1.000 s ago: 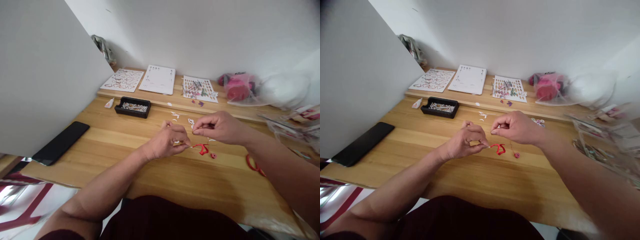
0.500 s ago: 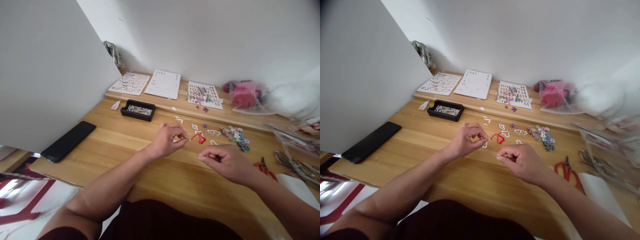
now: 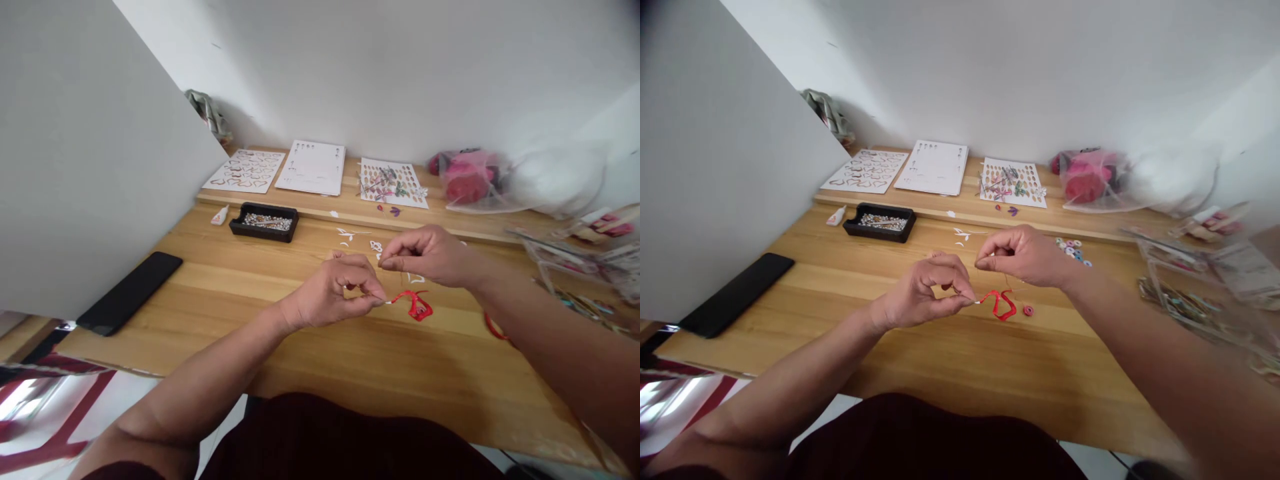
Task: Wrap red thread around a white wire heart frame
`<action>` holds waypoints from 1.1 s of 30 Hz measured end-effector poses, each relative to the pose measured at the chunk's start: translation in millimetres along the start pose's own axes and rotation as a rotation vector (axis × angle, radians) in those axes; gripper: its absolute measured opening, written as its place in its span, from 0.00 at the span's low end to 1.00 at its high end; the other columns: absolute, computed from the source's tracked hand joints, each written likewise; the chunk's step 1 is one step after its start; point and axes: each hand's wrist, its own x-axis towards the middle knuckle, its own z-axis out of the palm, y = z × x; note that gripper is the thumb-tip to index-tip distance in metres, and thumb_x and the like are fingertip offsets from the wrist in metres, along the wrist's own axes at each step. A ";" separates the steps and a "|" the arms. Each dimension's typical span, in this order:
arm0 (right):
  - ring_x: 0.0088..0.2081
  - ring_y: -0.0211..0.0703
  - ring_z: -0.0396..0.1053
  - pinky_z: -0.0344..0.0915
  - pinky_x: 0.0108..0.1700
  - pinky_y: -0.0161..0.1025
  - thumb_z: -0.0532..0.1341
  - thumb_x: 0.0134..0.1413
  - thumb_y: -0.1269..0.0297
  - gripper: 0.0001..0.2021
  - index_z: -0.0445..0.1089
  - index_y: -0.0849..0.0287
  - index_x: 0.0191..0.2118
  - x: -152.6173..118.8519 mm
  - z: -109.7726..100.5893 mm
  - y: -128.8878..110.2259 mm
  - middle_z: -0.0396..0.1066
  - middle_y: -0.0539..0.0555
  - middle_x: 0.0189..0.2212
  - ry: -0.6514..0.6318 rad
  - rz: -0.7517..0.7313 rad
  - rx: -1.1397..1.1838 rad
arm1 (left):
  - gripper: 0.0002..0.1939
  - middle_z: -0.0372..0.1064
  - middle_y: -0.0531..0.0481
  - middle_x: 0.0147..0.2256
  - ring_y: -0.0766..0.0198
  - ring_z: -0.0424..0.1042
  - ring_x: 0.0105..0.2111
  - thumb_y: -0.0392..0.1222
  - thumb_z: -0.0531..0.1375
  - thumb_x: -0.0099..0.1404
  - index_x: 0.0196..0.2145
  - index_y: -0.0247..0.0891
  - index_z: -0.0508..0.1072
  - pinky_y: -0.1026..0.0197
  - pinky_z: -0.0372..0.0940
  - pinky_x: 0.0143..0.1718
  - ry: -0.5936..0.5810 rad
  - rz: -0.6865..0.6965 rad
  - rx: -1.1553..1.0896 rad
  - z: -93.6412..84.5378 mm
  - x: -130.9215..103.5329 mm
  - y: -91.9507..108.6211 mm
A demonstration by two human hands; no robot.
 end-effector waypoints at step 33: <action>0.24 0.33 0.58 0.54 0.27 0.33 0.67 0.52 0.52 0.15 0.72 0.61 0.29 -24.5 5.6 14.4 0.64 0.47 0.22 0.227 0.036 0.297 | 0.02 0.72 0.51 0.28 0.68 0.68 0.28 0.37 0.64 0.62 0.31 0.39 0.76 0.63 0.63 0.30 0.101 0.106 0.075 -24.0 65.1 3.4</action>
